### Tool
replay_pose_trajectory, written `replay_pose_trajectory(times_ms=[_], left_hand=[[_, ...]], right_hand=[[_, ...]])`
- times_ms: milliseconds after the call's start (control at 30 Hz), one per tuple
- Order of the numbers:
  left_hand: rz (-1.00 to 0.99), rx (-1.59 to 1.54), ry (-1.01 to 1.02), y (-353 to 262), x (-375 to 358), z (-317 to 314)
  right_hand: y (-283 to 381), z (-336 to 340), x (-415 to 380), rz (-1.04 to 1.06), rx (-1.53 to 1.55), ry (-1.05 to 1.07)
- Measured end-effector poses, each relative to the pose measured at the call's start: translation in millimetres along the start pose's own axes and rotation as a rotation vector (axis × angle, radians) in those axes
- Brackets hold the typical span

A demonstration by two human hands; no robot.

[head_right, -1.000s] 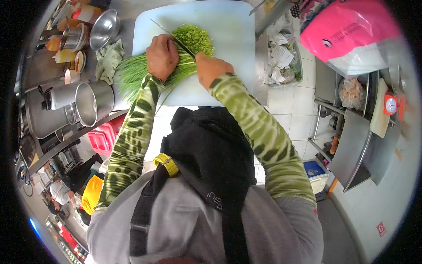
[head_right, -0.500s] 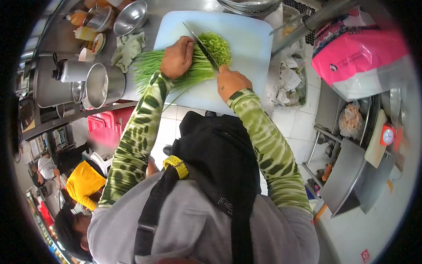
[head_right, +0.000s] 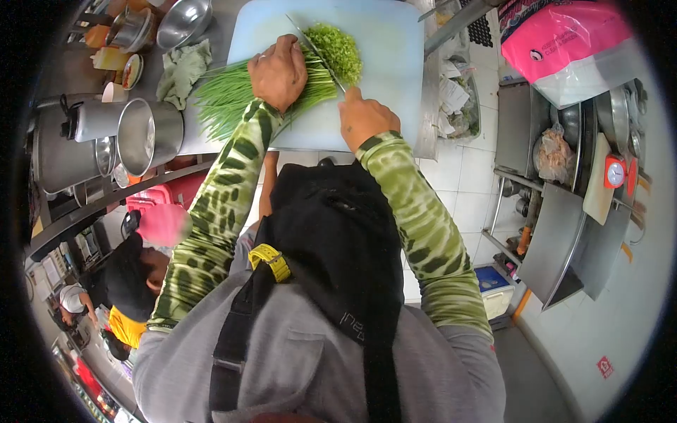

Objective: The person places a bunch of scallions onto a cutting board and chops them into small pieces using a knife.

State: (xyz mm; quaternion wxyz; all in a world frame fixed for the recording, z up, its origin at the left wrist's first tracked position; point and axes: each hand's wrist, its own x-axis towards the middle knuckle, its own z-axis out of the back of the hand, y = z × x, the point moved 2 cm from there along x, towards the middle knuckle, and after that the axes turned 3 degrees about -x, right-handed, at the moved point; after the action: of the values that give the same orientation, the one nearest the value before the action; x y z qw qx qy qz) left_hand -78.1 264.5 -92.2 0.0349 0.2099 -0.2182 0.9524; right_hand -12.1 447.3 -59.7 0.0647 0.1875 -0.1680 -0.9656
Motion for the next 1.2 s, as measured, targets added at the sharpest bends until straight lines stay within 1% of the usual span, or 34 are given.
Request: replay_pose_trajectory(times_ms=[67, 167, 367, 467, 500, 533, 600, 733, 833, 933, 1033, 1133, 1200], left_hand=[[-0.016, 0.025, -0.04, -1.5, -3.5, -2.5], [-0.06, 0.046, -0.085, -0.9, -7.0, -2.2], [-0.068, 0.09, -0.09, 3.7, -7.4, -4.9], [-0.061, 0.049, -0.077, 5.6, -4.6, -2.4], [-0.002, 0.045, -0.027, 4.4, -1.9, -0.3], [-0.011, 0.017, -0.031, 7.6, -1.7, 1.4], [0.058, 0.014, 0.0, 10.2, -1.9, 4.6], [-0.003, 0.054, -0.1, 8.7, -5.4, 2.2], [-0.018, 0.075, -0.109, 6.4, -8.7, -1.7], [-0.026, 0.116, -0.071, 7.5, -9.2, -4.1], [-0.069, 0.121, -0.193, 10.1, -7.9, -10.3], [-0.025, 0.11, -0.045, 8.1, -6.1, -8.5], [-0.033, 0.168, 0.031, 6.4, -0.6, -4.9]], right_hand=[[3.2, -2.1, -3.4, 0.004, 0.005, -0.02], [5.1, -2.7, -0.4, -0.017, 0.004, 0.014], [2.5, 2.1, 0.4, -0.001, 0.034, 0.029], [8.1, 2.6, -2.0, 0.008, 0.015, 0.0], [10.0, 1.7, -2.1, 0.004, 0.001, -0.015], [11.7, -1.1, -1.3, -0.006, -0.02, -0.012], [14.2, -7.1, 4.5, -0.016, -0.055, -0.009], [13.9, -6.4, 5.1, 0.008, -0.02, 0.0], [9.1, -4.6, 1.8, 0.02, -0.013, -0.007], [4.0, -4.1, 2.8, 0.01, 0.01, -0.001], [1.7, -4.7, -0.1, -0.008, 0.03, 0.004], [-6.6, -6.4, -0.8, 0.01, 0.027, 0.002], [-10.6, -5.6, -1.8, 0.019, 0.044, -0.003]])
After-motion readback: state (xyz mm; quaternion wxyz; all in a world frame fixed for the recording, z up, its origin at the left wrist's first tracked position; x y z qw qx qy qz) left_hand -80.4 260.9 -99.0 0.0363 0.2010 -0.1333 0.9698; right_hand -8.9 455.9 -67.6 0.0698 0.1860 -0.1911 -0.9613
